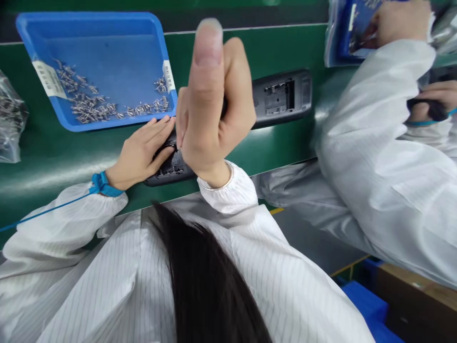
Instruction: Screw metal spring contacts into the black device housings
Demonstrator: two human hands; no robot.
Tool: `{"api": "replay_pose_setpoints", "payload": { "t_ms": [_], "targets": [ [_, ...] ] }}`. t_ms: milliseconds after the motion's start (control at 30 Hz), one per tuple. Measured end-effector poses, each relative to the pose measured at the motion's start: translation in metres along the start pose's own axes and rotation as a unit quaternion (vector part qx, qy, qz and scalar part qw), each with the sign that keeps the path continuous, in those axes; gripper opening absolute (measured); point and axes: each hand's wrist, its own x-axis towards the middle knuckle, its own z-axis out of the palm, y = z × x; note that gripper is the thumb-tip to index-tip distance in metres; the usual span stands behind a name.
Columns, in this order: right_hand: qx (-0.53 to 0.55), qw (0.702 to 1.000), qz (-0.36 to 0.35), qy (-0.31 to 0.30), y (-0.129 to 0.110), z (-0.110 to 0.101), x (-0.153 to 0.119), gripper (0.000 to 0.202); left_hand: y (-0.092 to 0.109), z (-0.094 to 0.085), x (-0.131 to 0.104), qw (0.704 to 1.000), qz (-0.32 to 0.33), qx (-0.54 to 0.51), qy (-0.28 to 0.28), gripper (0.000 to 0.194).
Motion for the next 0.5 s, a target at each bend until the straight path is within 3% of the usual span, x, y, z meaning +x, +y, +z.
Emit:
{"api": "replay_pose_setpoints", "payload": {
  "t_ms": [167, 367, 500],
  "targets": [
    [0.06, 0.993, 0.023, 0.104, 0.01, 0.008, 0.006, 0.05, 0.0, 0.002, 0.001, 0.999, -0.018, -0.037, 0.002, 0.051],
    [-0.008, 0.995, -0.007, 0.098, 0.007, 0.019, 0.0, 0.055, 0.001, 0.003, 0.002, 0.997, -0.026, -0.067, 0.003, 0.05],
    [-0.023, 0.998, -0.001, 0.056, 0.012, 0.004, 0.012, 0.07, 0.003, 0.002, 0.003, 0.996, -0.036, -0.085, 0.004, 0.049]
  ]
}}
